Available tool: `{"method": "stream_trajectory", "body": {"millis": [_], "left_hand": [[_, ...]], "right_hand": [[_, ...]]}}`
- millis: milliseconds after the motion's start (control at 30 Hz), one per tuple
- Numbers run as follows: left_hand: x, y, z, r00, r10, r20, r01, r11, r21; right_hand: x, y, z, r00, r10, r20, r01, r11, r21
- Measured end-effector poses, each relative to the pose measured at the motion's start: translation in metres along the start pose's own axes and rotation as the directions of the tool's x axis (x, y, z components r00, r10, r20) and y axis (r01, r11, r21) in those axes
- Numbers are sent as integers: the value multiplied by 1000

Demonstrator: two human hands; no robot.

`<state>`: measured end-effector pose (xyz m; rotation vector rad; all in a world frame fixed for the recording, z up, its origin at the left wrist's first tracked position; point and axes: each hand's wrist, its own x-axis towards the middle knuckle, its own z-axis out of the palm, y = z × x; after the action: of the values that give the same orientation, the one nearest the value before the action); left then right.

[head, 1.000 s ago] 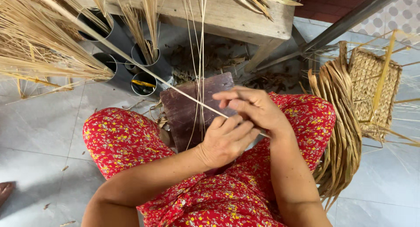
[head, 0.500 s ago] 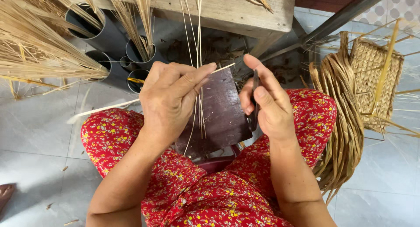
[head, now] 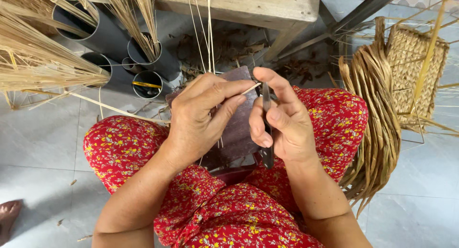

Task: The person sits on the floor and uses a small knife to split and shave dried palm leaf stems into thin, even strips. They hold each stem against a wooden board on their lap, draw the knife along it to remove the outer layer, split strips lengthwise, and set finished strips aside with a growing pile of completed strips.

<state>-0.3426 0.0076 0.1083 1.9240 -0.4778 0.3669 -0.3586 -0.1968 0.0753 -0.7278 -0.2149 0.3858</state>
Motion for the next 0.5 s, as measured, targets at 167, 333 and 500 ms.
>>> {"method": "stream_trajectory", "body": {"millis": [167,333,500], "left_hand": [[0,2,7,1000,-15,16,17,997,-71],[-4,1,15,999,-30,35,33,994,-106],[-10,-1,21,998,-40,43,44,993,-110]], "right_hand": [[-5,-4,3,999,22,-43,-16,991,136],[-12,0,1,999,32,-32,-27,990,139],[-16,3,-2,999,27,-23,-23,988,155]]}}
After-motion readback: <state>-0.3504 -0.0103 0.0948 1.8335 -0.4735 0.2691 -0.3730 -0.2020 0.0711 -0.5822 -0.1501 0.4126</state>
